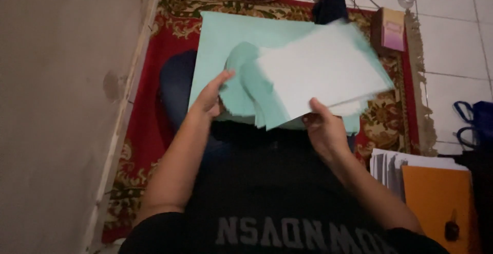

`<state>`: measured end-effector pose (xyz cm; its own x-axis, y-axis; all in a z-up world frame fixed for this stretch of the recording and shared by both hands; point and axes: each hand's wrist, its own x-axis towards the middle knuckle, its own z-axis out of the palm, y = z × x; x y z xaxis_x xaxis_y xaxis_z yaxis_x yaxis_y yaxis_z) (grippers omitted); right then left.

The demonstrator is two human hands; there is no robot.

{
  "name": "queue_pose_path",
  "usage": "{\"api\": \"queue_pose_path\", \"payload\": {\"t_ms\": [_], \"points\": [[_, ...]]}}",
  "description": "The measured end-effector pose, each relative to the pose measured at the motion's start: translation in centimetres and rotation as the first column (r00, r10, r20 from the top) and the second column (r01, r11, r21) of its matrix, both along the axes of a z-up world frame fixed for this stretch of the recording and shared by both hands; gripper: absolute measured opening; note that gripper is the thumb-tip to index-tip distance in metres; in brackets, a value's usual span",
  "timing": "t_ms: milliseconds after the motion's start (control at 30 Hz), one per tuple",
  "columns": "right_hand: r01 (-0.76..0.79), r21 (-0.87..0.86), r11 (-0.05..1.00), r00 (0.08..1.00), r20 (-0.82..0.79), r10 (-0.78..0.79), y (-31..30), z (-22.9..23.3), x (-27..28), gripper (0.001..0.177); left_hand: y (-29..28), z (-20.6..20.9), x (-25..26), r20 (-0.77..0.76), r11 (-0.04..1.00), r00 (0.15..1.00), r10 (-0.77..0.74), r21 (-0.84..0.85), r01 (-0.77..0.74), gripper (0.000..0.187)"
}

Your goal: The person sits on the floor and folds small pink and yellow cards by hand, stacking them into a neat pile. They then pick up a stack of light blue paper, fold it in half, and continue folding the paper into smaller sections.

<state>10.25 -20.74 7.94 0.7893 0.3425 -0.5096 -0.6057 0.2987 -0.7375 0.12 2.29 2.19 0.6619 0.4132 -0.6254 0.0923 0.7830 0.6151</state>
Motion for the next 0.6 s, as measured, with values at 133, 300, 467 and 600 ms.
{"api": "queue_pose_path", "payload": {"t_ms": [133, 300, 467, 600], "points": [[-0.212, -0.200, 0.957, 0.947, 0.198, 0.251, -5.8, -10.4, 3.1, 0.031, 0.6, -1.2, -1.3, -0.161, 0.924, 0.961, -0.223, 0.279, 0.261, 0.114], [-0.153, 0.180, 0.972, 0.963, 0.248, 0.106, -7.6, -5.2, 3.2, 0.024, -0.1, -2.0, -1.4, -0.485, 0.533, 0.842, -0.237, 0.659, 0.530, 0.123], [-0.386, 0.096, 0.917, 0.922, 0.018, 0.386, -8.7, -11.4, 15.3, 0.089, 1.9, -4.7, 0.5, -0.483, 0.511, 0.847, -0.221, 0.682, 0.522, 0.113], [-0.206, -0.486, 0.849, 0.909, 0.226, 0.350, -7.3, -16.3, 18.7, 0.043, -1.1, 2.1, -1.5, -0.476, 0.603, 0.839, -0.264, 0.597, 0.528, 0.099]]}}
